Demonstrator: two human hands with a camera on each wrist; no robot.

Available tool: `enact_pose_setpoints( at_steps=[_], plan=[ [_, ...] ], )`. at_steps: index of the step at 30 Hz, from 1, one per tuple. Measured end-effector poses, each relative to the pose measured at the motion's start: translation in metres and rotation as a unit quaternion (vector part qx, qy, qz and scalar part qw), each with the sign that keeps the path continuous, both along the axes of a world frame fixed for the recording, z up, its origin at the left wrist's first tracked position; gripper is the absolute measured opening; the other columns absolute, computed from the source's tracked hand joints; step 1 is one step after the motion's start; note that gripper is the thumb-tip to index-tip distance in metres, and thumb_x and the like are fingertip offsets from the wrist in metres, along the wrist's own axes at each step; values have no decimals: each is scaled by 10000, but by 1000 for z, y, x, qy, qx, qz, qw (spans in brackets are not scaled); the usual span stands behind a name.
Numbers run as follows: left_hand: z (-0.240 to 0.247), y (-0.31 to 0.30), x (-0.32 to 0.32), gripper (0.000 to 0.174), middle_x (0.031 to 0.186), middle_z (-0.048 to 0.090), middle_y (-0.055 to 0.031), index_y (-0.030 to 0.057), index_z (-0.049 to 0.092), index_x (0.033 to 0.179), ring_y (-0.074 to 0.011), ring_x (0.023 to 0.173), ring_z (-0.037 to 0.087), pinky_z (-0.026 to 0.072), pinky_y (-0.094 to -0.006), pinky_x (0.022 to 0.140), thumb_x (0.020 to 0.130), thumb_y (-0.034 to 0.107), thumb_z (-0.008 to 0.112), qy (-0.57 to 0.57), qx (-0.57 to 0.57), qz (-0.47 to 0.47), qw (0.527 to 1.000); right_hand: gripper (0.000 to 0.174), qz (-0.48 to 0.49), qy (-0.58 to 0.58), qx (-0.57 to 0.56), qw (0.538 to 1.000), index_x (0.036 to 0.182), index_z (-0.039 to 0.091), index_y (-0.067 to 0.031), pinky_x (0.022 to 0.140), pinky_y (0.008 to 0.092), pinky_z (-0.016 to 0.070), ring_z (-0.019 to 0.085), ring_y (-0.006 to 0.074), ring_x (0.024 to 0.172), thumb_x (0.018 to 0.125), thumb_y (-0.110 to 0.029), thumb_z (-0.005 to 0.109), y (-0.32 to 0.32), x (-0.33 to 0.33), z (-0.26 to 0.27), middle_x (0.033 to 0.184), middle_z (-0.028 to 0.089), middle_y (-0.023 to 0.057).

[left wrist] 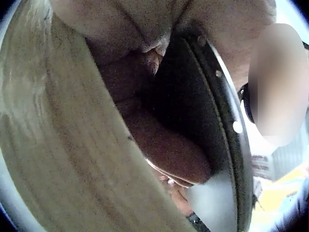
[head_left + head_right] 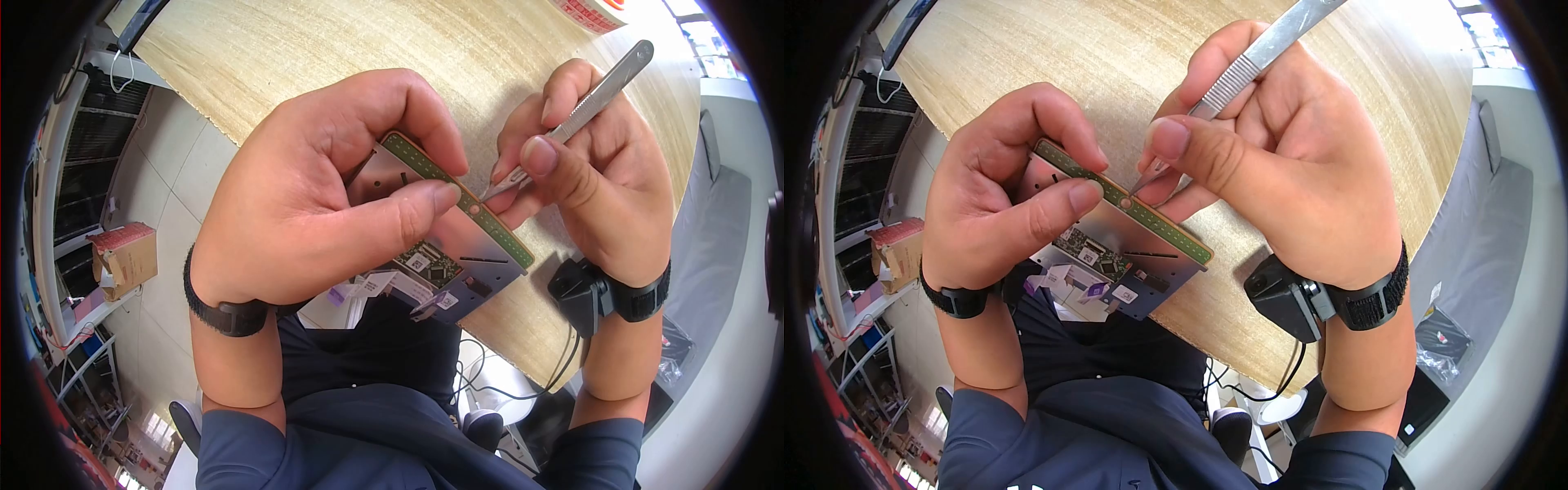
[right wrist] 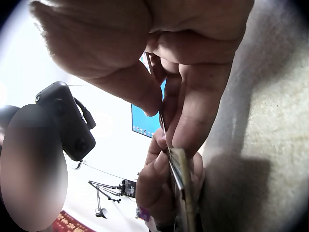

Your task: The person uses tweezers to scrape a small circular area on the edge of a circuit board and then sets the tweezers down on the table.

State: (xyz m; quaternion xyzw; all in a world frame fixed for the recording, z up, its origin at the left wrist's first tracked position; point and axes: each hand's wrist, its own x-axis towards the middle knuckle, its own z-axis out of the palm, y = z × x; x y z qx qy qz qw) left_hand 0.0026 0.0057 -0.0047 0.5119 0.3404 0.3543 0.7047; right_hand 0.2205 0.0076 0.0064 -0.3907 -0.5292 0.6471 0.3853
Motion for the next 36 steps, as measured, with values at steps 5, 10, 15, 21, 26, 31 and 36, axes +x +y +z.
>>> enact_pose_setpoints(
  at_steps=[5,10,15,21,26,31,36],
  plan=[
    [-1,0,-1,200,881,518,-3,-13,558,952,6,615,462,346,-131,513,784,-9,665,6,9,-2,1000,243,-8,2,-1,1000,994,382,-43,597,236,584,679,217,701,895,-88,599,0,0,0,851,592,177],
    [-2,0,-1,210,891,519,-9,-12,560,958,0,642,472,358,-132,531,778,-14,667,7,16,0,1000,241,-7,2,-1,1000,988,382,-45,597,236,584,680,217,702,894,-85,600,0,0,-1,855,593,180],
    [-1,0,-1,212,890,517,-10,-14,560,956,-4,647,473,363,-132,532,775,-14,670,7,5,0,1000,232,0,1,-1,1000,973,380,-45,597,233,583,679,214,701,896,-82,596,0,0,0,853,591,176],
    [-2,0,-1,212,896,516,-16,-17,560,954,-4,640,471,364,-133,527,772,-19,669,7,15,1,1000,246,15,11,0,1000,979,379,-47,596,230,584,677,204,709,892,-87,606,2,1,-2,848,588,162],
    [-1,0,-1,213,897,515,-18,-20,559,954,-1,635,466,358,-131,516,770,-25,666,4,8,4,1000,257,12,8,-6,1000,987,378,-48,596,229,584,675,202,711,889,-87,612,1,1,-1,841,582,152],
    [-1,0,-1,212,892,514,-18,-20,558,954,1,632,464,355,-131,509,770,-26,664,1,11,4,1000,266,13,6,-12,1000,993,376,-46,596,231,584,675,204,711,885,-85,616,2,1,0,840,581,154],
    [-2,0,-1,216,891,516,-18,-18,559,953,-2,629,464,357,-134,510,770,-17,672,5,19,3,1000,269,11,1,-12,1000,995,377,-44,593,233,583,674,206,709,883,-85,619,1,0,0,843,584,160]
  ],
)
